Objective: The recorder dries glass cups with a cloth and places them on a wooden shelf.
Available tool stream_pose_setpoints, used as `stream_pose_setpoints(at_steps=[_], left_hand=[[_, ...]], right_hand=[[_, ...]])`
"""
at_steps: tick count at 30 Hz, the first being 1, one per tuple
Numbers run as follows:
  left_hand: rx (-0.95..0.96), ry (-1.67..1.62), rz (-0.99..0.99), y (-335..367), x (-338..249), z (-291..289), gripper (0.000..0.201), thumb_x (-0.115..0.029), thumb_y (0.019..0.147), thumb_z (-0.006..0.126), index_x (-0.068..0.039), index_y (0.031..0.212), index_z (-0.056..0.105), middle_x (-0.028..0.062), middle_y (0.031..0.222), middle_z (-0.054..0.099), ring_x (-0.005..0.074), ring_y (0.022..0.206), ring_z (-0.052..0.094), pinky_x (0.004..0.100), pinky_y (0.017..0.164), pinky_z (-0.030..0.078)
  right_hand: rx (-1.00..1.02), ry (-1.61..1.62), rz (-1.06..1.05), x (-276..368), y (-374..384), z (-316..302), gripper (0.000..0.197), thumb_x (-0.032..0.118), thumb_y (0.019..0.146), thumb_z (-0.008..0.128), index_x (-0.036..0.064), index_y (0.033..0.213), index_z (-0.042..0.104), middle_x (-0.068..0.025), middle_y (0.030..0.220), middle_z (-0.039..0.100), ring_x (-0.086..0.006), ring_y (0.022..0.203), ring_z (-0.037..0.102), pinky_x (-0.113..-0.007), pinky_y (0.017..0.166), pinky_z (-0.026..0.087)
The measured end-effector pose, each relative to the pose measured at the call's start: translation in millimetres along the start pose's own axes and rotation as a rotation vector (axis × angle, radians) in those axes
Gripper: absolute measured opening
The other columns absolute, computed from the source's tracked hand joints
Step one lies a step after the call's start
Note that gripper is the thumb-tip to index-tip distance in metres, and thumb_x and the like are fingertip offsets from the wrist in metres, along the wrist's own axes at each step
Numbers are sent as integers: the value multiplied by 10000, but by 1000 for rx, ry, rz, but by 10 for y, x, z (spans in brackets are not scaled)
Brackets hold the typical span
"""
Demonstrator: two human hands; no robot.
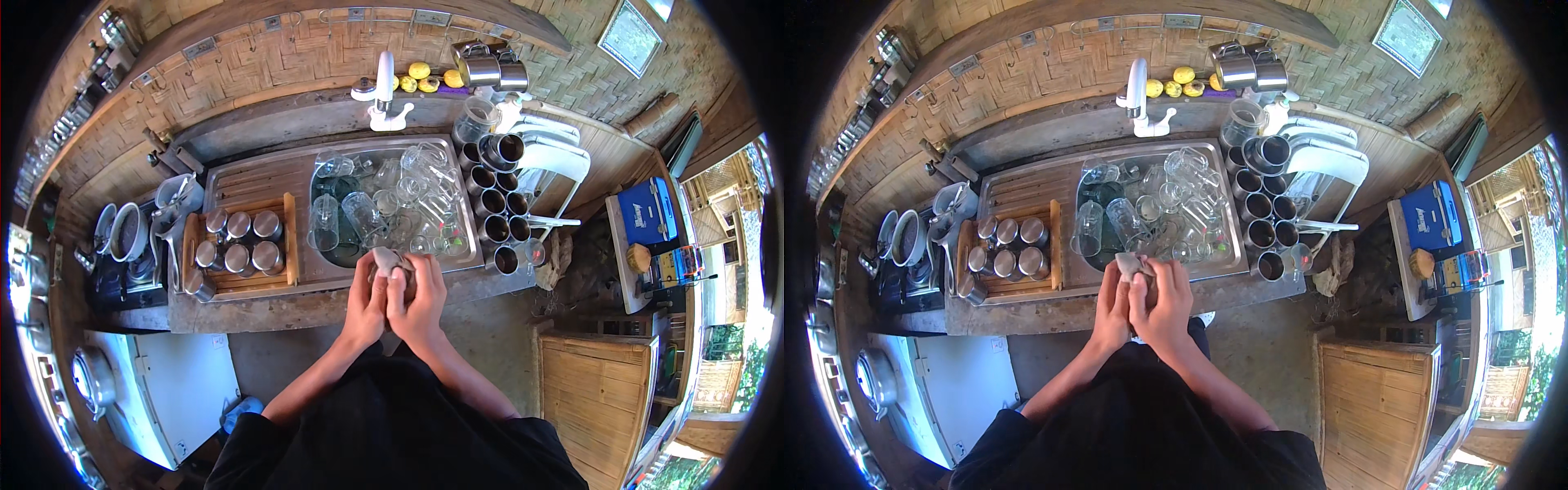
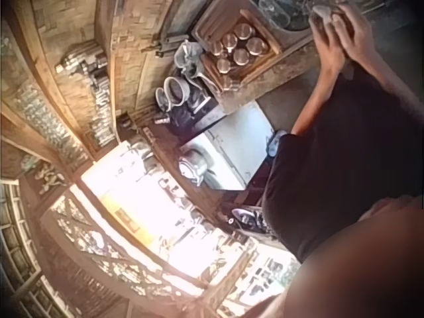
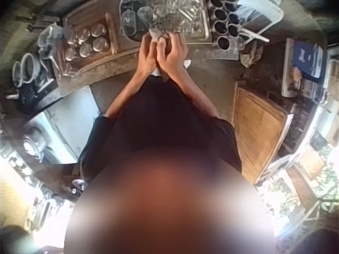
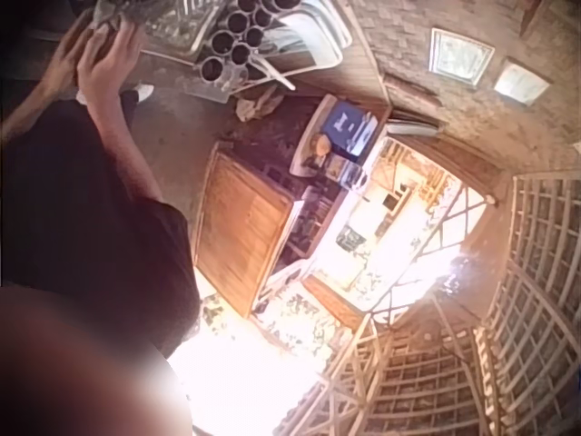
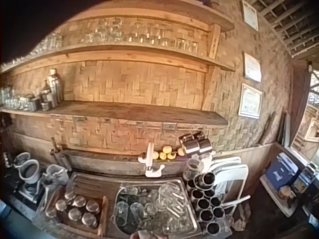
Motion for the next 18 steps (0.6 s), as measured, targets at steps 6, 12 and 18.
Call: stream_pose_setpoints(at_steps=[6, 12, 18], left_hand=[[-43, 283, 196, -67, -173, 68, 407, -113, 1043, 483, 15, 1413, 372, 135, 1326, 525, 189, 1235, 518, 336, 1054, 407], [-156, 440, 446, -115, -192, 31, 426, -83, 975, 562, 34, 1364, 433, 142, 1179, 595, 158, 983, 589, 292, 875, 473], [-95, 467, 385, -95, -240, -127, 511, -345, 1015, 388, 60, 1294, 529, 233, 1167, 636, 321, 1113, 633, 376, 949, 472]], right_hand=[[-58, 475, 631, -251, 52, 21, 354, 244, 981, 562, -10, 737, 600, -37, 600, 577, -132, 565, 556, -320, 536, 399], [-69, 740, 861, -354, -15, 91, 392, 265, 1014, 512, -28, 771, 606, -10, 629, 570, -76, 590, 488, -285, 546, 394], [-156, 347, 231, -113, -224, 61, 299, 232, 998, 540, -39, 882, 593, -67, 717, 589, -134, 690, 561, -295, 635, 447]])
Point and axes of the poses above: each hand's wrist, its own y-axis towards the middle knuckle, its own z-axis out of the palm, x = y × z, the point moved 4 cm from there along y, towards the middle knuckle
